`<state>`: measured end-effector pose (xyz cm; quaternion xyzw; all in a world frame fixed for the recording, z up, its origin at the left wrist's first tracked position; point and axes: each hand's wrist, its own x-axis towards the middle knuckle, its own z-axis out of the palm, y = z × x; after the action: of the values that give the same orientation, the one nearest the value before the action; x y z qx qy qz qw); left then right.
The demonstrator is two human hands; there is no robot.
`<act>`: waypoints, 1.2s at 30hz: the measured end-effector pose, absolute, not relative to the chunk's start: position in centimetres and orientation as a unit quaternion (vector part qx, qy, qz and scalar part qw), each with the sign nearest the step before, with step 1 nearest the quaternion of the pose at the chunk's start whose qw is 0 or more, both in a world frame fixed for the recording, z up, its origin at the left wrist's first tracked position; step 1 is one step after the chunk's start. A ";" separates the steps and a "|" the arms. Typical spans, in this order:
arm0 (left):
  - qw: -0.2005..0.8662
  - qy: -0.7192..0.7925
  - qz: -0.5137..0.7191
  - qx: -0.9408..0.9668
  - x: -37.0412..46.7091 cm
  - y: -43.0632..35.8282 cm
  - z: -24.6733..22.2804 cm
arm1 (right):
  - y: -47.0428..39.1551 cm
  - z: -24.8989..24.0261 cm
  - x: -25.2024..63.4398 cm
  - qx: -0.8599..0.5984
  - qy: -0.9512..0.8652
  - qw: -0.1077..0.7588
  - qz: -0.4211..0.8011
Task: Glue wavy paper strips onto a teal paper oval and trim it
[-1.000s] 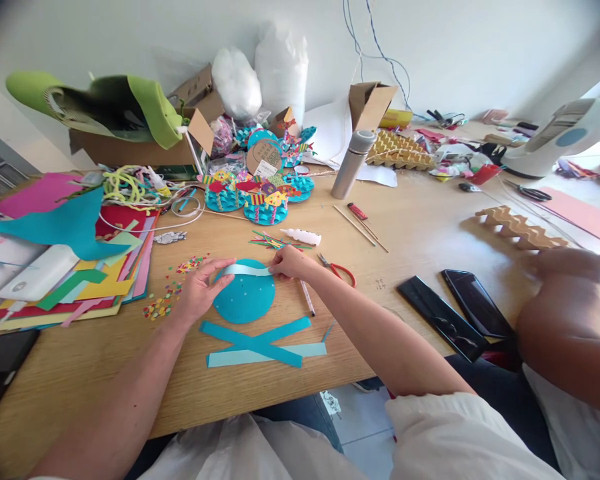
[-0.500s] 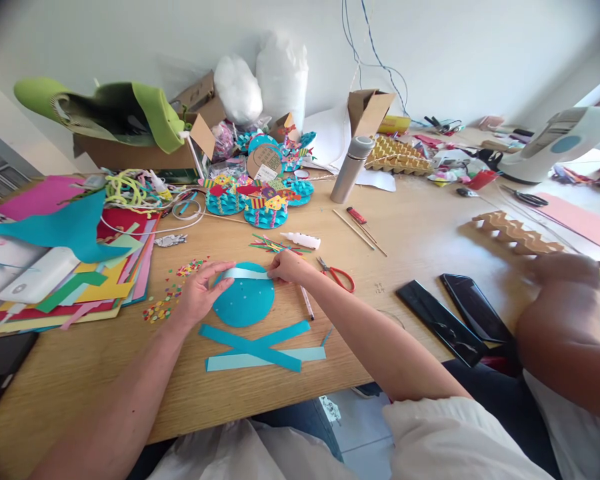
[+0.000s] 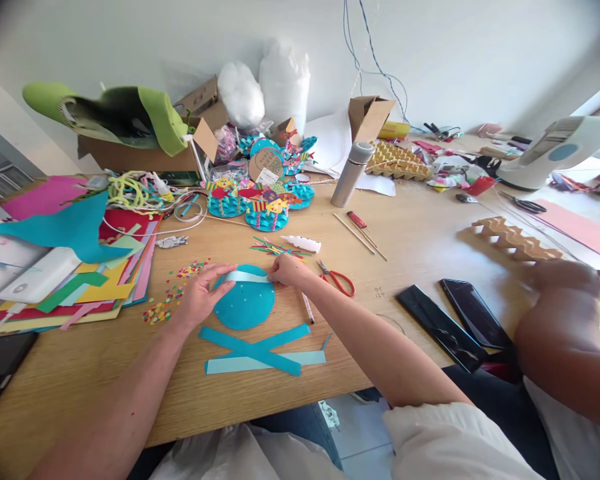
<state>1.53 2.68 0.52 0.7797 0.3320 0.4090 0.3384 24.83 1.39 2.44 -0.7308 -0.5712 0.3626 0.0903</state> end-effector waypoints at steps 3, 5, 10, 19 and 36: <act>0.330 0.331 0.414 0.781 1.5 2.7 0.5 | 1.4 2.4 24.8 -0.734 -0.573 0.083 0.355; 0.329 0.332 0.413 0.782 1.5 2.7 0.5 | 1.4 2.4 24.7 -0.739 -0.572 0.078 0.348; 0.331 0.331 0.413 0.781 1.6 2.6 0.5 | 1.4 2.6 24.5 -0.751 -0.573 0.063 0.320; 0.339 0.336 0.407 0.778 1.5 2.6 0.5 | 0.8 2.5 24.0 -0.757 -0.596 0.082 0.254; 0.341 0.337 0.414 0.774 1.5 2.6 0.4 | -2.1 0.9 24.5 -0.713 -0.626 0.234 0.214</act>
<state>1.50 2.60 0.42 0.7738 0.3375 0.4135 0.3410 24.46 -2.07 0.86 -0.7128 -0.6257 0.2136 0.2338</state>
